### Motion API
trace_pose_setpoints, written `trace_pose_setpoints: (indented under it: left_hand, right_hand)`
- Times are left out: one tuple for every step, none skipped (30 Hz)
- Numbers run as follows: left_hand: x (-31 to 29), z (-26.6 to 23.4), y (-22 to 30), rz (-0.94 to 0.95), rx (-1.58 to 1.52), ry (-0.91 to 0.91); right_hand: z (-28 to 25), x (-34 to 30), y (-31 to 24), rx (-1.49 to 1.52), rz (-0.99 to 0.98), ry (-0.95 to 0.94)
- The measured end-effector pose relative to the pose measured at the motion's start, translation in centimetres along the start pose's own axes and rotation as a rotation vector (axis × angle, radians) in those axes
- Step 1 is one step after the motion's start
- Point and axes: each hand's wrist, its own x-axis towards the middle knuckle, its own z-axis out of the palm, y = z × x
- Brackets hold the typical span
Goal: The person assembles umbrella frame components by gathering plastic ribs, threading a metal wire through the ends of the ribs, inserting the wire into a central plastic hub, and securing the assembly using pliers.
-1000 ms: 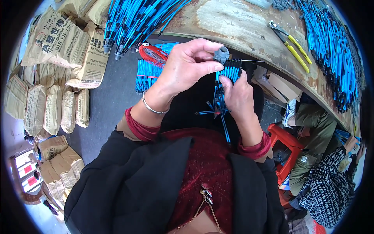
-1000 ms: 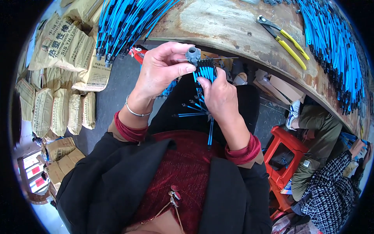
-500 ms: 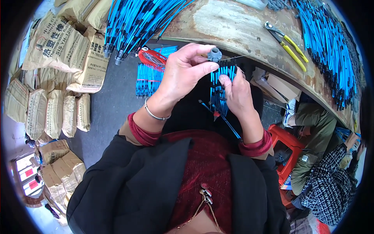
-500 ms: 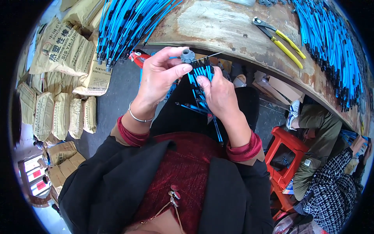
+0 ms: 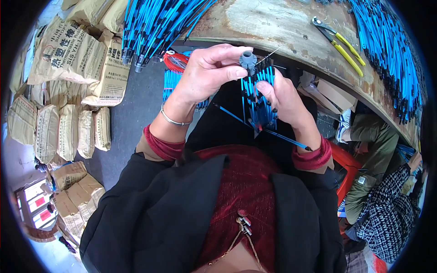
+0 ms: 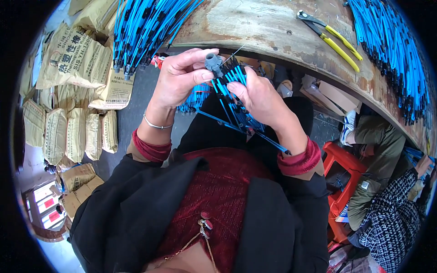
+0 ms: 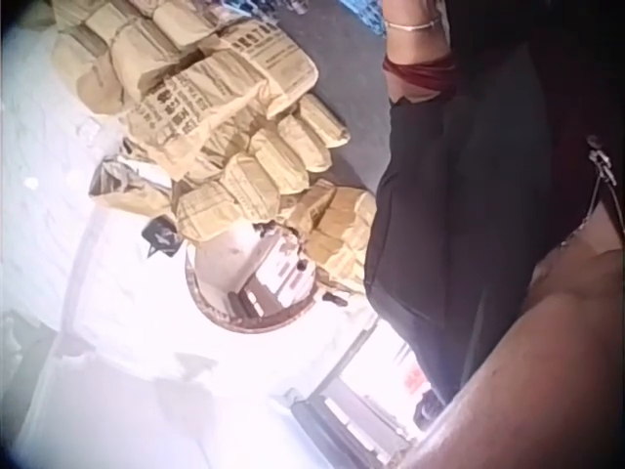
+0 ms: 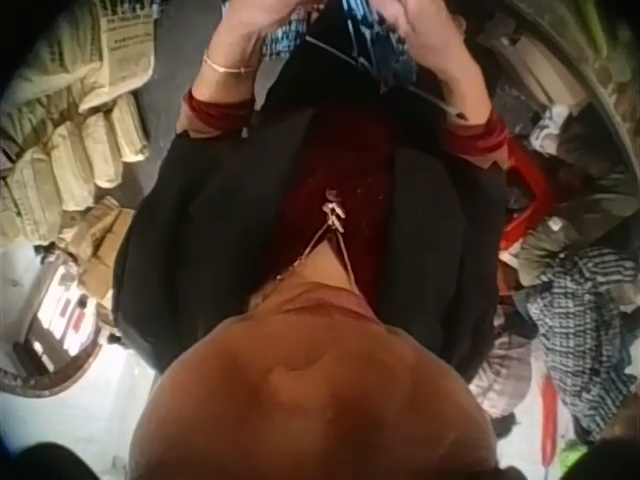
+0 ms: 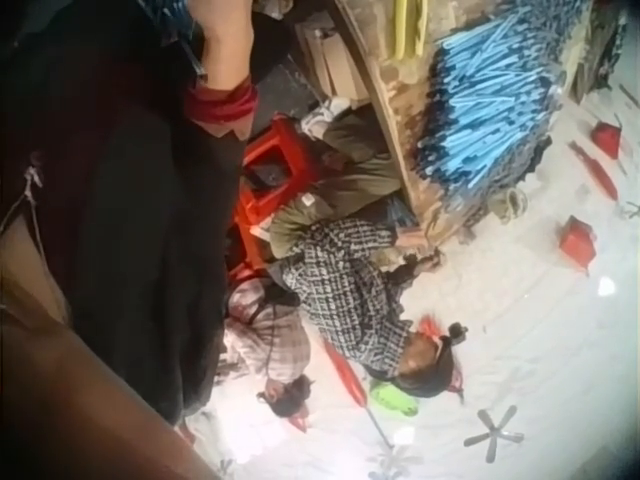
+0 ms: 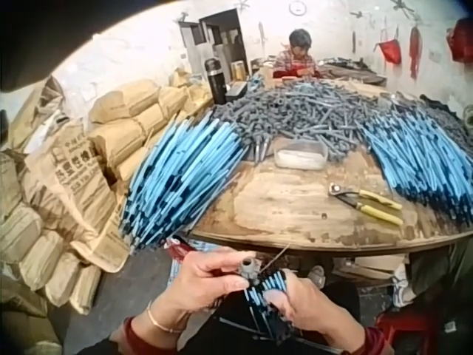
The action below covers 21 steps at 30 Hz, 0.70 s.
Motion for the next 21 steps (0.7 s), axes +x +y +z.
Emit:
trace_pose_setpoints:
  left_hand:
    - [0.0,0.1,0.1,-0.024,-0.037,0.012]
    - [0.0,0.1,0.0,-0.025,-0.036,0.011]
    - [0.0,0.1,0.1,-0.011,-0.06,0.001]
    - [-0.1,0.2,0.1,0.002,-0.085,-0.009]
    - [-0.1,0.2,0.1,0.014,-0.109,-0.02]
    - [-0.2,0.3,0.1,0.009,-0.108,-0.023]
    - [-0.2,0.3,0.1,0.035,-0.102,-0.053]
    - [-0.2,0.3,0.2,0.059,-0.095,-0.084]
    - [-0.3,0.3,0.3,0.082,-0.09,-0.114]
    - [-0.4,0.3,0.3,0.074,-0.091,-0.119]
    - [-0.4,0.2,0.4,0.098,-0.066,-0.135]
    - [-0.4,0.1,0.4,0.122,-0.042,-0.152]
    - [-0.2,0.1,0.3,0.153,-0.017,-0.166]
    - [0.0,0.1,0.3,0.152,-0.019,-0.169]
    - [0.2,0.0,0.3,0.136,-0.033,-0.197]
    - [0.4,0.0,0.3,0.12,-0.046,-0.225]
    - [0.6,0.0,0.3,0.105,-0.058,-0.252]
    - [0.8,0.2,0.3,0.108,-0.055,-0.253]
    - [1.0,0.5,0.3,0.057,-0.092,-0.268]
    - [1.2,0.3,0.2,0.013,-0.138,-0.283]
    - [1.4,0.2,0.0,-0.031,-0.184,-0.298]
  right_hand:
    - [0.1,-0.1,0.0,0.023,-0.03,0.018]
    - [0.1,-0.1,0.1,0.047,-0.06,0.037]
    - [0.1,-0.2,0.1,0.05,-0.059,0.038]
    - [-0.2,-0.2,0.1,0.064,-0.049,-0.002]
    - [-0.5,-0.2,0.1,0.078,-0.039,-0.043]
    - [-0.7,-0.2,0.0,0.092,-0.028,-0.083]
    - [-0.9,-0.2,0.0,0.097,-0.025,-0.08]
    - [-1.0,-0.2,-0.1,0.148,-0.02,-0.124]
    - [-1.0,-0.2,-0.1,0.198,-0.015,-0.167]
    - [-1.1,-0.2,-0.1,0.249,-0.01,-0.21]
    - [-1.1,-0.2,0.0,0.255,-0.005,-0.205]
    - [-1.1,0.0,0.0,0.247,0.016,-0.227]
    - [-1.2,0.2,0.1,0.234,0.033,-0.252]
    - [-1.4,0.3,0.2,0.22,0.051,-0.277]
    - [-1.4,0.1,0.2,0.22,0.052,-0.274]
    - [-1.5,-0.1,0.2,0.241,0.03,-0.263]
    - [-1.5,-0.4,0.2,0.262,0.007,-0.253]
    - [-1.6,-0.7,0.2,0.281,-0.019,-0.244]
    - [-1.6,-0.9,0.4,0.28,-0.024,-0.243]
    - [-1.0,-0.8,0.7,0.373,-0.042,-0.217]
    - [-0.4,-0.8,1.0,0.467,-0.061,-0.19]
